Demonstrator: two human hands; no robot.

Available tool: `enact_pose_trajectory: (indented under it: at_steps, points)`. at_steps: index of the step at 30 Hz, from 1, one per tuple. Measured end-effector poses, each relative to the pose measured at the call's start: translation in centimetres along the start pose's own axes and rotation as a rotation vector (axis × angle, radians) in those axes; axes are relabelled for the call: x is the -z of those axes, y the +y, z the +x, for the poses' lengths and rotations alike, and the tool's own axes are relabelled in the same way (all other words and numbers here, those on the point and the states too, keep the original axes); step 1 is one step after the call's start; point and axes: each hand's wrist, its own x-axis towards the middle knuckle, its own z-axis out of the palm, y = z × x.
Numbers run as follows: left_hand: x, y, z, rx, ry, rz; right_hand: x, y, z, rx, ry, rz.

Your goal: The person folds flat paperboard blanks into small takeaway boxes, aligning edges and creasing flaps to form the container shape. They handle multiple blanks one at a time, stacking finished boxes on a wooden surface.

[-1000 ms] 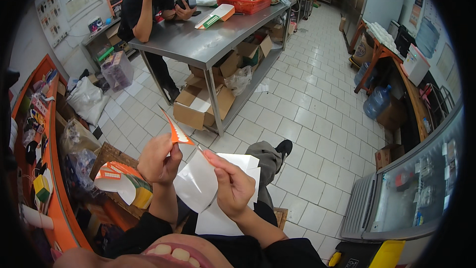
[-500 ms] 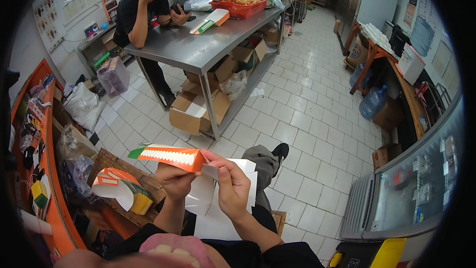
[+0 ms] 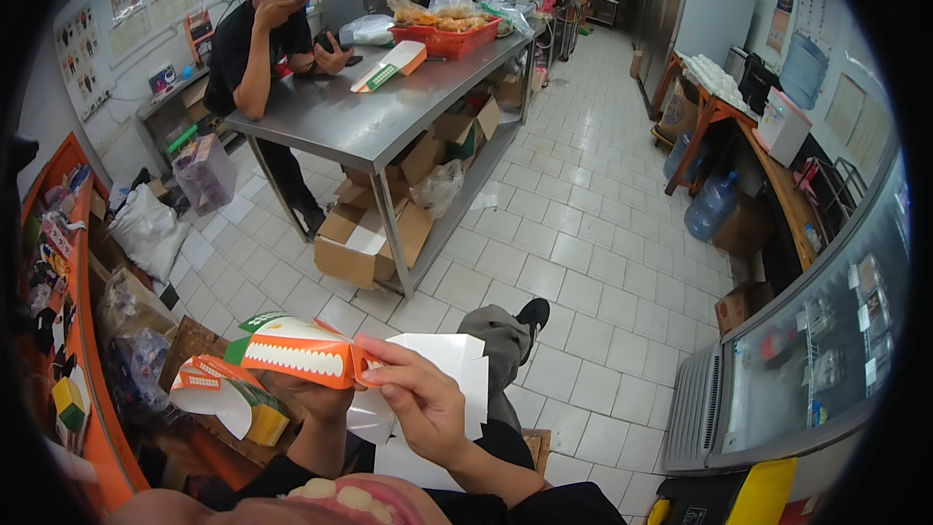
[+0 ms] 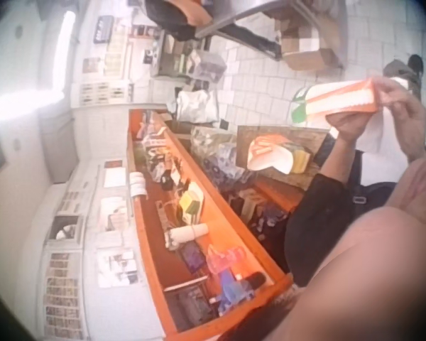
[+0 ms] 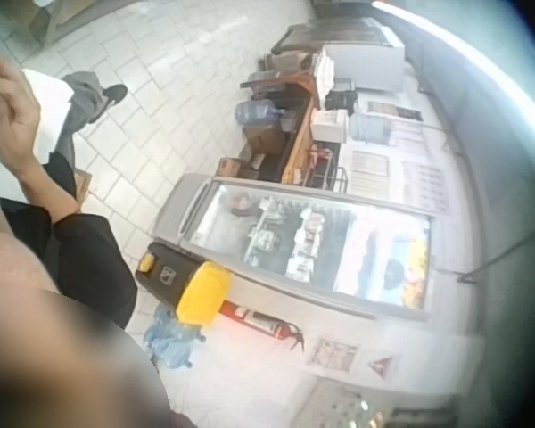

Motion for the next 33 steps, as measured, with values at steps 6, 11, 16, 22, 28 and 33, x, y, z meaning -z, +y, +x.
enact_pose_trajectory:
  at_steps: [6,11,16,22,28,33]
  points:
    - [0.7,-1.0,-1.4,0.060,-0.005,-0.006,-0.5,-0.1,-0.2,0.057,-0.013,0.014]
    - [1.2,-1.5,-2.4,0.213,0.004,-0.312,-0.9,-0.4,-0.6,0.063,-0.038,-0.012]
    - [1.7,-1.5,-1.9,0.155,-0.139,-0.356,-0.9,-0.8,-0.9,0.089,-0.039,0.001]
    - [1.5,-1.0,-0.1,-0.077,-0.258,-0.160,-1.8,0.1,-0.6,0.237,0.021,0.087]
    - [0.3,1.9,0.8,0.011,-0.268,-0.348,-1.2,1.1,0.2,0.133,0.161,0.125]
    - [-1.4,3.9,0.0,0.252,-0.267,-0.335,-0.7,3.0,0.0,0.368,0.261,-0.149]
